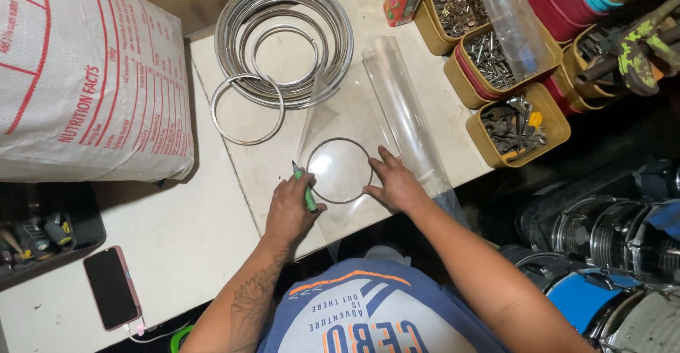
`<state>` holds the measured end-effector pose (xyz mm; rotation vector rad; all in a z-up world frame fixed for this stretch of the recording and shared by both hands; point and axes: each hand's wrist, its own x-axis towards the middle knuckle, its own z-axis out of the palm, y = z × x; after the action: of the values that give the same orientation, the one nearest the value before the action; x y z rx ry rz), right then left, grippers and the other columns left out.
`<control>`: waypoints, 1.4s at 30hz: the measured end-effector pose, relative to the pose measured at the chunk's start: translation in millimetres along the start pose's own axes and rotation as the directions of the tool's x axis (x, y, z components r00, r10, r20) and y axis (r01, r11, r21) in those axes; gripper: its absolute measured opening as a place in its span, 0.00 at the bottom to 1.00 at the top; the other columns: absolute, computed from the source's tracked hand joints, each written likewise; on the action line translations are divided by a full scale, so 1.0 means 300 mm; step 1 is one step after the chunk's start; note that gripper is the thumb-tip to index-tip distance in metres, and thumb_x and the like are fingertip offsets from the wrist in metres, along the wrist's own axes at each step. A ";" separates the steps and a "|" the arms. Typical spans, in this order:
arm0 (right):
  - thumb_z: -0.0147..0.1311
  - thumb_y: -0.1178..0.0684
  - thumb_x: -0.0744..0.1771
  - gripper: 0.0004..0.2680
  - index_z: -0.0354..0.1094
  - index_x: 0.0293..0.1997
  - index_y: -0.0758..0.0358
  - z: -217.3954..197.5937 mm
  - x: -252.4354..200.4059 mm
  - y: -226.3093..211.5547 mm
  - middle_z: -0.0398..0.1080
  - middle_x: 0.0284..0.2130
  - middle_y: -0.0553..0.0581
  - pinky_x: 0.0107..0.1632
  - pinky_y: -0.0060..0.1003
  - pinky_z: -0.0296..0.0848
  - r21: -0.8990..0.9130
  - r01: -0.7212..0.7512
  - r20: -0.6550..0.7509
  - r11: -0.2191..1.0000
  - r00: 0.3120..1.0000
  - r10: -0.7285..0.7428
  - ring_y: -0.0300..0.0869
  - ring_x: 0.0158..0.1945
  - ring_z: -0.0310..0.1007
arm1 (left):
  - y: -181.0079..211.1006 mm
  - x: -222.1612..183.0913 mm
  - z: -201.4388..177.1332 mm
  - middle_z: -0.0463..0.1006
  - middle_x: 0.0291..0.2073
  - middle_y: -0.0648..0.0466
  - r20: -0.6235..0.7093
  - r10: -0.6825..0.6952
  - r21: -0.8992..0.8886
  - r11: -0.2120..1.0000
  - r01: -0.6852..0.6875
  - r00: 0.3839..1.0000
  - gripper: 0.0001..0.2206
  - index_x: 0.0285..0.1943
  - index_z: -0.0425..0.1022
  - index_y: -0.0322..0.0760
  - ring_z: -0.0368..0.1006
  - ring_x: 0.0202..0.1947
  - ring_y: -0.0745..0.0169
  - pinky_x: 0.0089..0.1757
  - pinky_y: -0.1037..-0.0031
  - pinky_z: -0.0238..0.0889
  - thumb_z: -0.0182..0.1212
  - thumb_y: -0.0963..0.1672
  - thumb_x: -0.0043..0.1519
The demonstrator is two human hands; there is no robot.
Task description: Tracing circular metal rings onto a plastic sheet using a marker
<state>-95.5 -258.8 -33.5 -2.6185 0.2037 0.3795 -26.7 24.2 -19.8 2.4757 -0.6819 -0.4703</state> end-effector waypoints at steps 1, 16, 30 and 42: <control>0.63 0.33 0.62 0.30 0.62 0.69 0.56 0.001 -0.001 0.003 0.50 0.73 0.64 0.73 0.56 0.54 0.001 0.001 0.001 1.000 1.000 -0.001 0.57 0.72 0.57 | 0.017 -0.004 -0.028 0.75 0.59 0.47 0.000 -0.001 0.001 1.000 0.001 1.000 0.36 0.67 0.64 0.48 0.64 0.70 0.46 0.67 0.54 0.54 0.77 0.51 0.50; 0.64 0.35 0.62 0.30 0.62 0.69 0.56 0.024 0.003 0.031 0.50 0.73 0.66 0.72 0.52 0.59 0.030 -0.009 -0.037 1.000 0.999 0.010 0.59 0.71 0.58 | 0.027 0.009 -0.108 0.78 0.61 0.58 0.072 -0.157 -0.038 0.986 0.160 0.985 0.38 0.65 0.69 0.52 0.53 0.75 0.49 0.69 0.57 0.47 0.82 0.52 0.43; 0.64 0.35 0.62 0.29 0.63 0.69 0.55 -0.002 -0.003 0.004 0.49 0.73 0.67 0.73 0.53 0.56 0.026 -0.025 -0.014 0.999 1.000 0.026 0.61 0.71 0.58 | 0.004 0.013 -0.093 0.78 0.61 0.56 0.061 -0.157 -0.067 0.985 0.161 0.986 0.40 0.64 0.67 0.49 0.57 0.74 0.47 0.69 0.57 0.49 0.83 0.48 0.41; 0.62 0.36 0.63 0.27 0.63 0.69 0.50 -0.030 0.003 -0.004 0.48 0.75 0.61 0.73 0.50 0.58 0.060 -0.106 0.041 0.993 0.994 0.103 0.55 0.73 0.57 | 0.005 0.013 -0.100 0.79 0.59 0.57 0.068 -0.118 -0.056 0.991 0.122 0.991 0.37 0.62 0.66 0.49 0.57 0.74 0.47 0.69 0.57 0.49 0.81 0.49 0.43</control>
<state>-92.4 -262.0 -25.6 -2.5442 0.3357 0.4510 -10.7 32.8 4.4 2.4629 -0.5382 -0.6099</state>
